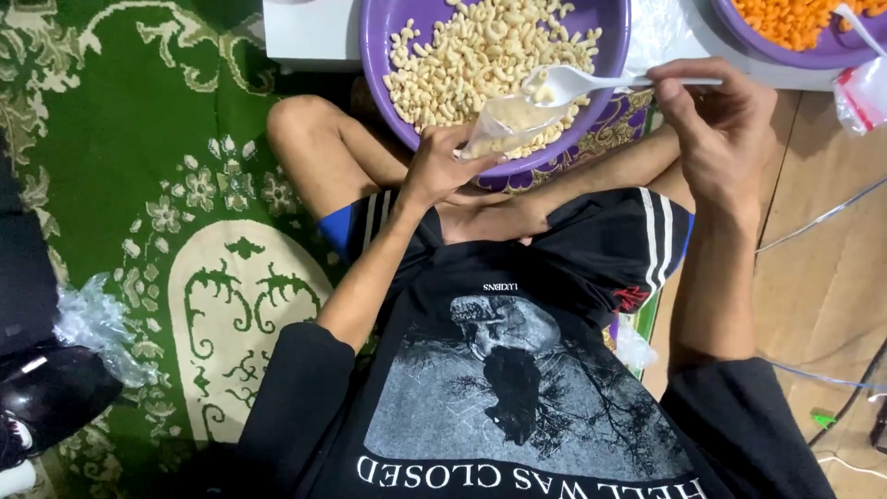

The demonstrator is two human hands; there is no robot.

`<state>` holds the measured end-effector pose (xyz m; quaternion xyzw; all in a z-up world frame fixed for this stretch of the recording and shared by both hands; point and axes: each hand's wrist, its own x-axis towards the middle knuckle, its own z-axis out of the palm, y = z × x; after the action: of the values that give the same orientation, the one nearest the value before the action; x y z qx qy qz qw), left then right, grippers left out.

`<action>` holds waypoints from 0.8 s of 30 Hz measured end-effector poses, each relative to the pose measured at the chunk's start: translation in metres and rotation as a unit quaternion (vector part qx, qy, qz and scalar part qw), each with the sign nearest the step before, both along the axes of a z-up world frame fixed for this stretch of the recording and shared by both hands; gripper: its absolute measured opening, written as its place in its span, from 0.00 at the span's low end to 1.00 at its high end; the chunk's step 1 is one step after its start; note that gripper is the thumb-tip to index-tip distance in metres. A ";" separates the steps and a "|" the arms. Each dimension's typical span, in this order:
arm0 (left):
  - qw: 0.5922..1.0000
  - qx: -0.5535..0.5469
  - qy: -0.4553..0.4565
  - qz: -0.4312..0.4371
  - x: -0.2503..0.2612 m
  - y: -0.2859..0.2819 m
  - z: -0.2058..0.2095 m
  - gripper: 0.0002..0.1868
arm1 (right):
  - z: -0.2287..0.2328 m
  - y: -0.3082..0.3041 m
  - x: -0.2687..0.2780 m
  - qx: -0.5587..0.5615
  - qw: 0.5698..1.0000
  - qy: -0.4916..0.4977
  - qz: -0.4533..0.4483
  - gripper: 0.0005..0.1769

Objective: A person sitting on the floor manually scoops puffed snacks from a large bowl into small plastic bags using a spoon.

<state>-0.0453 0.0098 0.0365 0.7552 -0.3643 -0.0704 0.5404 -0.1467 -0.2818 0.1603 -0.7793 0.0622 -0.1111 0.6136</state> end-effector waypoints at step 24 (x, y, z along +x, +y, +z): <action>0.993 -0.028 0.118 -0.005 -0.011 0.003 -0.009 0.20 | 0.041 -0.008 -0.025 -0.181 0.971 -0.153 0.027 0.09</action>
<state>-0.0566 0.0127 0.0272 0.7243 -0.3036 -0.1511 0.6004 -0.1716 -0.2898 0.2009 -0.8523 -0.0743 -0.2222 0.4676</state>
